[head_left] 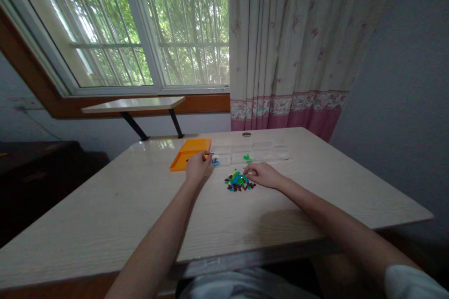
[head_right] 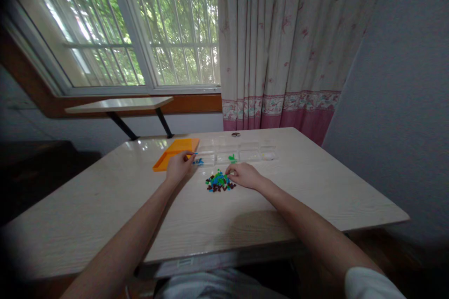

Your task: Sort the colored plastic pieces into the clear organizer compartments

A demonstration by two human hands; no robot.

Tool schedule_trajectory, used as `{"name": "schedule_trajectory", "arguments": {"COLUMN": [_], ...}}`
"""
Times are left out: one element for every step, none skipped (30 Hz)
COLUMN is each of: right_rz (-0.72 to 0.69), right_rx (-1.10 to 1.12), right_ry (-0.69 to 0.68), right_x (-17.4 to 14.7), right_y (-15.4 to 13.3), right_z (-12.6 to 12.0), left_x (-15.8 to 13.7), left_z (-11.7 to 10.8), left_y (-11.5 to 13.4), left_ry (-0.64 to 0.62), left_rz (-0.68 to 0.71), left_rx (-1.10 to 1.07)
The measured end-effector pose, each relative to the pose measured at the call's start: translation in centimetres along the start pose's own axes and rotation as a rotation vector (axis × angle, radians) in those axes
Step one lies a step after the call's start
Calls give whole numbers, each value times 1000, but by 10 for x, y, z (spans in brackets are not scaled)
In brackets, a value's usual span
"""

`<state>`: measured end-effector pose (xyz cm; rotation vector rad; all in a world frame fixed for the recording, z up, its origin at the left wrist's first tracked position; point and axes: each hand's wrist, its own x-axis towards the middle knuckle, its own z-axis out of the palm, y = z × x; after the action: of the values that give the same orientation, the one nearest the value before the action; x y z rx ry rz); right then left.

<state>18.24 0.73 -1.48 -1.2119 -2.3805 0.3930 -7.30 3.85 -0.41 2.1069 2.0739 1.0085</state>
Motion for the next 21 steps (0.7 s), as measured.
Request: {"name": "schedule_trajectory", "arguments": {"right_rz": [-4,-8,-13,-22,-32,-41,-45,-42,-31,-15,2,18,28,33,33,29,24,18,14,12,10], "right_rx": [-3,-5,-7,-9,-12,-16,-24,-34,-42,-47,-46,-40,-29,-15,0,16,31,44,55,65,76], "right_ry": [-6,-11,-15,-18,-20,-19,-13,-4,7,19,31,42,53,64,74,83,90,93,94,94,95], "right_x": [0,0,0,0,0,0,-1,-1,-1,-1,-1,-1,-1,-1,-1,-1,0,0,0,0,0], "right_y": [1,1,1,2,1,1,1,0,-1,-2,-3,-5,-6,-7,-8,-9,-10,-11,-12,-12,-13], "right_z": [0,0,0,0,0,0,0,0,0,-1,-1,-1,-1,-2,-2,-2,-2,-1,-1,-1,-1], "left_x": [0,-1,-2,-3,-4,-5,-6,-8,-10,-13,-16,-20,-25,-29,-33,-37,-40,-42,-43,-44,-44], "left_z": [-1,-1,-2,-3,-4,-5,-6,-7,-7,-7,-7,-7,-6,-5,-4,-3,-3,-2,-2,-3,-3], "left_y": [0,2,3,5,7,10,12,15,19,23,28,33,39,45,51,56,60,63,65,66,66], "left_ry": [-10,-18,-21,-19,-12,-5,-6,-18,-42,-75,-112,-151,-189,-220,-255,-286,-308,-324,-331,-334,-332], "left_rz": [-23,-37,-42,-40,-35,-23,-1,36,92,160,233,305,364,413,453,487,514,531,542,548,548], "left_rx": [38,68,91,106,112,107,91,66,36,6,-22,-44,-60,-72,-77,-77,-74,-68,-63,-59,-57]}}
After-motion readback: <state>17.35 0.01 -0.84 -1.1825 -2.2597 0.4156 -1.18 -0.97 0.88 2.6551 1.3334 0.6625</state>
